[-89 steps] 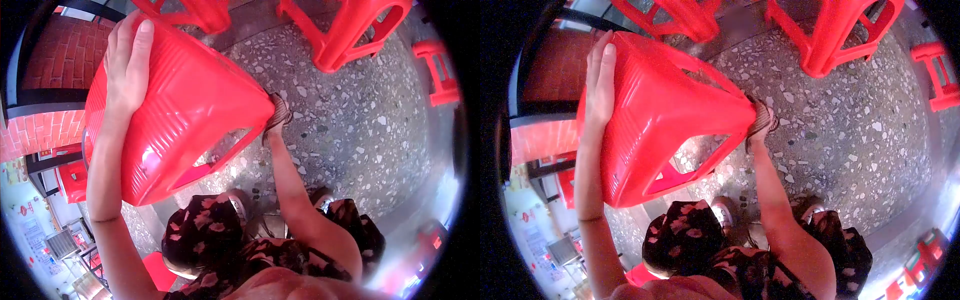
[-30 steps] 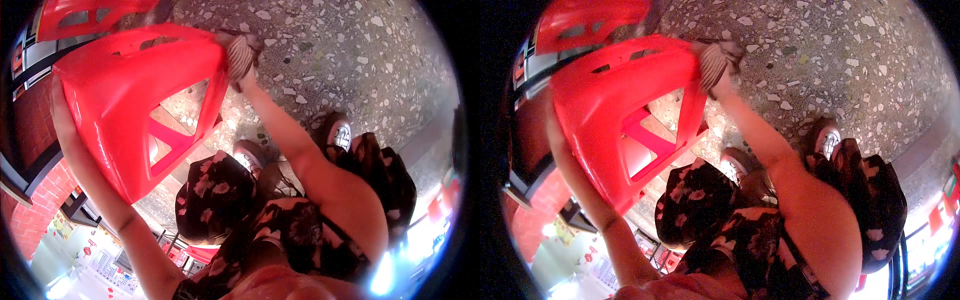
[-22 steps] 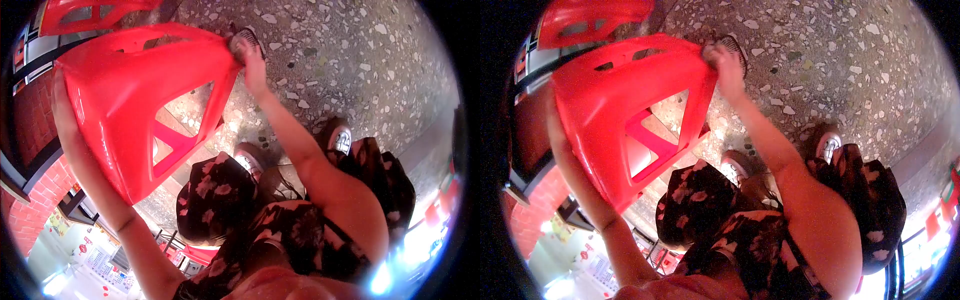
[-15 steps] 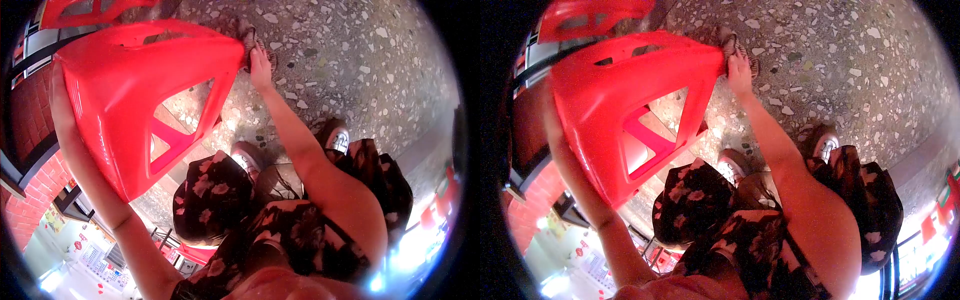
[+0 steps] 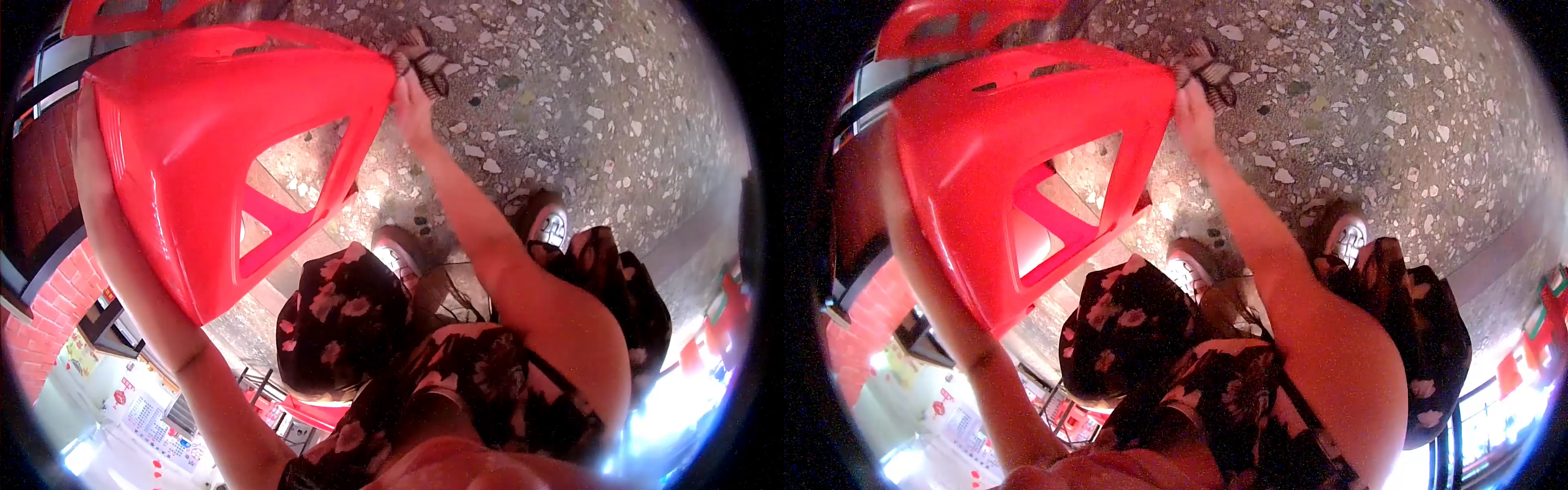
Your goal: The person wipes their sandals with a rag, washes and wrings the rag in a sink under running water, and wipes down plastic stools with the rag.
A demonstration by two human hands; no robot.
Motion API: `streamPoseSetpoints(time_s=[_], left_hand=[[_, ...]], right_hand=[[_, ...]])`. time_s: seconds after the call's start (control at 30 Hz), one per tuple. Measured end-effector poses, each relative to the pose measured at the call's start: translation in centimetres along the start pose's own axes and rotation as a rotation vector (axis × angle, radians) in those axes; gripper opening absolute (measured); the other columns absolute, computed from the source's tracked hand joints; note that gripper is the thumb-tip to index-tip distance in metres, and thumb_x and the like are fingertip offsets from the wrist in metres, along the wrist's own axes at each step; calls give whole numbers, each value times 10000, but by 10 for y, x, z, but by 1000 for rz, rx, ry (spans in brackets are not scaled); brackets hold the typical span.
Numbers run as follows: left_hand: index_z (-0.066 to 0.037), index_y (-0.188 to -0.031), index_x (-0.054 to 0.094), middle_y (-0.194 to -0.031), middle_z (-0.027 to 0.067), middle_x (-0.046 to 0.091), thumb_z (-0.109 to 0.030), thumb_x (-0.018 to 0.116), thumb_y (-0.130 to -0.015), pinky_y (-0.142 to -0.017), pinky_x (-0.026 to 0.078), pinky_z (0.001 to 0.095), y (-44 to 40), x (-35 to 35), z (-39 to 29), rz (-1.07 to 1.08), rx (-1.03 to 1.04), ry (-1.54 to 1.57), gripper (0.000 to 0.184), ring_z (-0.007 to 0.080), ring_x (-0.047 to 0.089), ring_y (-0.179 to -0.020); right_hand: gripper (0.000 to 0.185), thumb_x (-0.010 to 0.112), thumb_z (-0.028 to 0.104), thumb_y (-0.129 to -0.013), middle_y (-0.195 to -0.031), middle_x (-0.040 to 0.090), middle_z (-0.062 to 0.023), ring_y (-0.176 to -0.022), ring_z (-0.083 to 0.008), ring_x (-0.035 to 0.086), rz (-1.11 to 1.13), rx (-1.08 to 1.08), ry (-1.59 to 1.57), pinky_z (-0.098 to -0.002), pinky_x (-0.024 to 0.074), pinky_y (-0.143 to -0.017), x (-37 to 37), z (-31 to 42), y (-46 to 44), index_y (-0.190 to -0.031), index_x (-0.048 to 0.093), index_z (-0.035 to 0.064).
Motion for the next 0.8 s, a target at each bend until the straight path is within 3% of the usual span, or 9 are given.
streamPoseSetpoints(time_s=[0.07, 0.13, 0.17, 0.3, 0.43, 0.67, 0.73, 0.77, 0.8], left_hand=[[-25, -1266, 461, -1270, 128, 474, -455, 402, -901, -949, 368, 300, -11, -6, 11, -5, -24, 11, 567, 197, 478, -1123], [-15, -1263, 460, -1270, 125, 475, -463, 404, -899, -960, 361, 302, -34, -15, 35, 130, -45, 94, 580, 197, 481, -1119], [-15, -1263, 460, -1270, 125, 475, -463, 404, -899, -960, 361, 302, -33, -15, 33, 131, -43, 90, 580, 197, 481, -1119], [-42, -1337, 353, -1355, 96, 380, -442, 390, -919, -1048, 246, 321, -26, -9, 25, 225, -44, 197, 580, 196, 357, -1227], [-49, -1350, 337, -1374, 93, 360, -424, 380, -928, -1067, 227, 333, -37, -14, 45, 242, -30, 274, 566, 199, 328, -1254], [-18, -1305, 395, -1337, 139, 402, -419, 370, -924, -1045, 256, 314, -52, -25, 42, 186, 25, 135, 553, 212, 366, -1240], [-9, -1292, 412, -1327, 152, 414, -417, 367, -923, -1038, 264, 309, -57, -26, 44, 175, 41, 95, 552, 216, 377, -1235], [-5, -1286, 420, -1322, 159, 420, -417, 366, -923, -1035, 268, 306, -60, -28, 45, 166, 47, 74, 552, 218, 382, -1233], [0, -1279, 429, -1316, 166, 426, -416, 364, -922, -1032, 272, 304, -61, -30, 47, 159, 57, 44, 552, 220, 388, -1231]], right_hand=[[443, 322, 128, -939, -1315, 384, -145, -1217, -231, 367, 28, -194, 128, -313, 280, -1015, 29, 84, 19, -1347, 245, -27], [730, 489, 397, -858, -1426, 74, -300, -1317, -472, 47, -115, -340, 316, -526, 13, -1071, 101, 164, 58, -1341, 209, -72], [805, 325, 497, -890, -1461, -71, -213, -1350, -362, -84, -77, -363, -40, -466, -48, -1077, 100, 221, 65, -1395, -15, -29], [930, 276, 685, -804, -1420, 56, -288, -1307, -476, 34, 227, -459, -160, -539, -29, -1047, 103, 299, 54, -1345, 172, -64], [758, 547, 318, -744, -1303, 270, -284, -1266, -452, 179, -53, -265, 145, -494, 60, -1076, 73, 169, 38, -1263, 237, -140], [530, 333, 190, -921, -1422, 188, -247, -1324, -329, 185, -147, 234, -566, -348, 135, -1083, 32, -83, -22, -1334, 181, -104], [524, 313, 165, -920, -1444, 121, -235, -1348, -337, 95, -304, 168, 202, -385, 60, -1102, 54, 34, -2, -1342, 161, -106], [575, 384, 159, -881, -1450, 72, -236, -1353, -351, 37, 274, 616, 626, -428, 6, -1102, 84, 91, 12, -1346, 162, -97], [721, 505, 217, -798, -1451, 49, -241, -1345, -395, 23, -65, -237, 230, -464, -4, -1096, 91, 150, 38, -1353, 156, -83]])
Point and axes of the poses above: each hand's wrist, its own y-axis away from the middle knuckle, its own x-axis out of the palm, z = x × y, the point moved 9 cm from there along -y, towards the middle knuckle
